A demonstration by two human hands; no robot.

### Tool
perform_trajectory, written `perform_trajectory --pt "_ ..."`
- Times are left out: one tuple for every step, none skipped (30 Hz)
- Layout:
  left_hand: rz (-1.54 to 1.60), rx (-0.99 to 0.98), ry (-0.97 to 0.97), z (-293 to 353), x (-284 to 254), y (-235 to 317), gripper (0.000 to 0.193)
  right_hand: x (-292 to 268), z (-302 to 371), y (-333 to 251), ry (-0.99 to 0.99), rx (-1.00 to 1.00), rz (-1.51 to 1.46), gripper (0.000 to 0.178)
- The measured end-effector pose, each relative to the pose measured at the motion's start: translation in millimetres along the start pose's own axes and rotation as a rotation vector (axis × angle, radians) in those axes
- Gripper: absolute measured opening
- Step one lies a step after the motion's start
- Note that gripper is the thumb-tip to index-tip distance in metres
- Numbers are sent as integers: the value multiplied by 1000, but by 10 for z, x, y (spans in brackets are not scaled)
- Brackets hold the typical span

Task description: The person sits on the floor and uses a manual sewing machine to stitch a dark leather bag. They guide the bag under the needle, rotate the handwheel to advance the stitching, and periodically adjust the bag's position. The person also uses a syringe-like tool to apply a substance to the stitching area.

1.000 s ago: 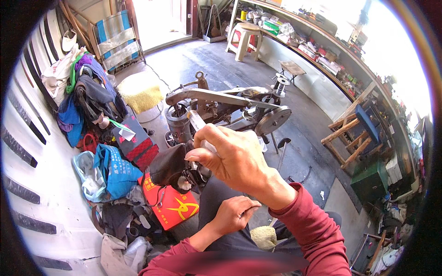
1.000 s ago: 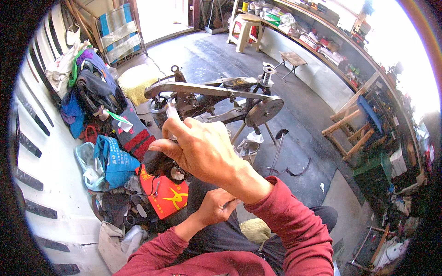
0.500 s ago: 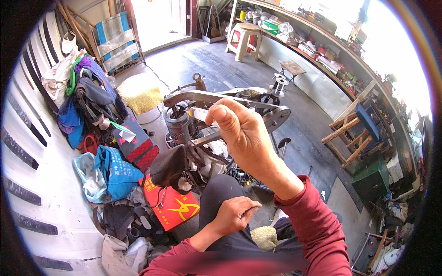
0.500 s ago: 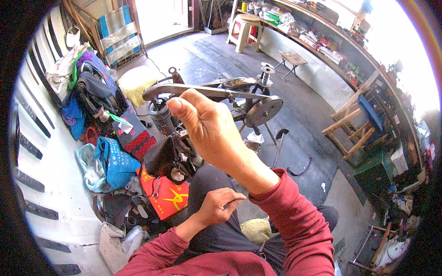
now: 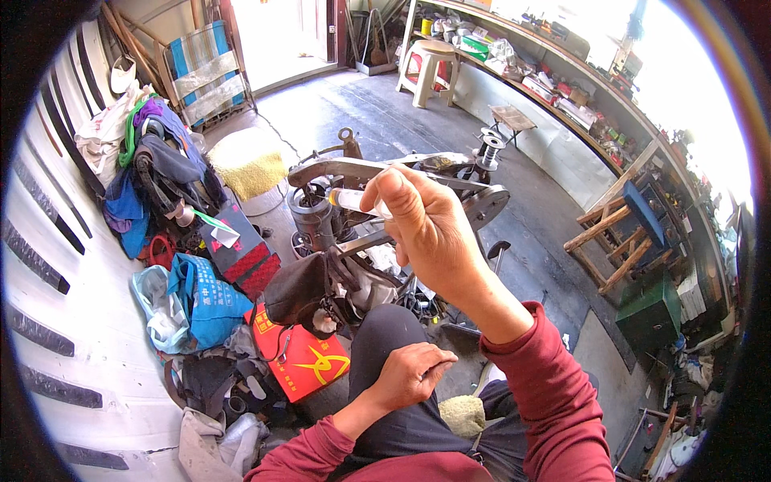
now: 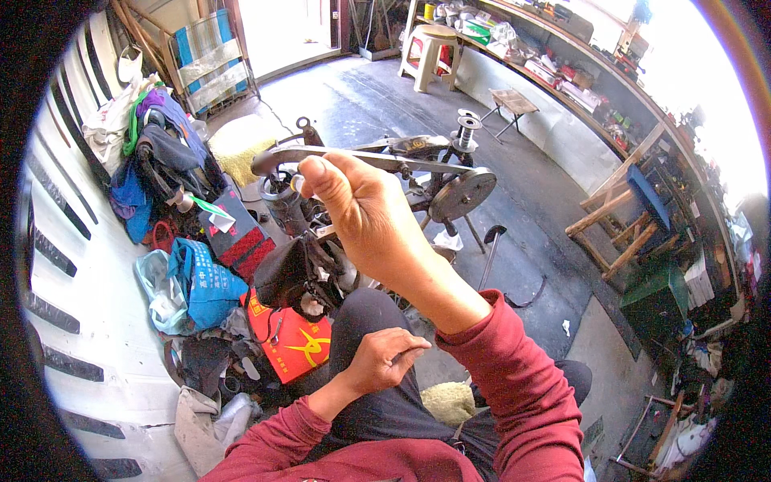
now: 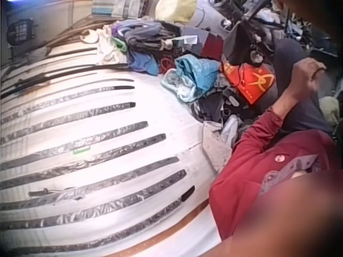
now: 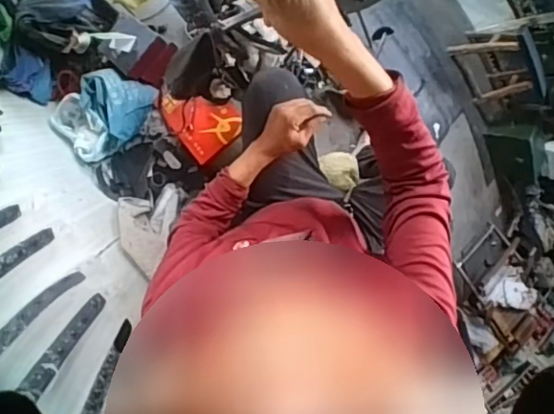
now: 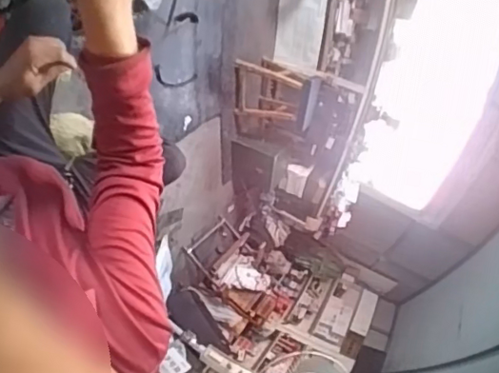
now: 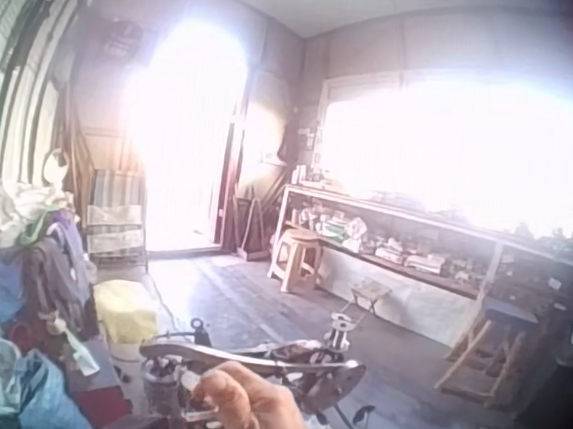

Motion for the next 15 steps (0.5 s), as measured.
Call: perform_trajectory --pt "-1 2 -1 0 2 1 13 4 2 10 -1 10 -11 65" --pt "-2 2 0 -1 3 3 12 6 0 17 -1 9 -14 66" --pt "-3 2 0 -1 3 6 12 7 -3 23 -2 7 -17 66" --pt "-6 2 0 -3 2 10 12 7 -12 24 -3 -5 -12 66" --pt "-5 -2 -2 -5 1 13 12 5 -18 25 -7 -12 -6 66" --pt "-3 -5 -4 -7 1 16 12 4 -25 23 -10 -18 0 66" --pt "-2 -8 -4 -8 0 18 12 1 -30 21 -16 -19 6 66" --pt "-5 -6 -4 -9 -2 21 12 -3 -33 16 -22 -19 16 65" --pt "-8 -5 -3 -9 -3 23 12 -6 -36 9 -29 -18 26 64" --pt "-11 -4 -2 -8 -4 24 12 -17 -34 -1 -36 -17 39 63" --pt "-10 -6 -2 -7 -4 23 12 -23 -38 -9 -39 -10 45 62" --pt "-8 -8 -2 -5 -3 21 12 -29 -42 -19 -41 -9 63 62" --pt "-7 -9 -2 -4 -2 19 12 -31 -51 -26 -38 -2 74 62" --pt "-8 -9 -1 -2 -1 16 12 -34 -55 -31 -36 7 74 62" --pt "-9 -8 0 0 1 14 12 -37 -58 -36 -35 10 85 62"
Point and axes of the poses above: each hand's wrist, its own z-axis away from the middle knuckle, its own x-axis out of the palm, y = z × x, the point moved 3 cm from there along -z, towards the middle knuckle, and after that the axes turned 15 degrees about z, right-handed, at the moved point
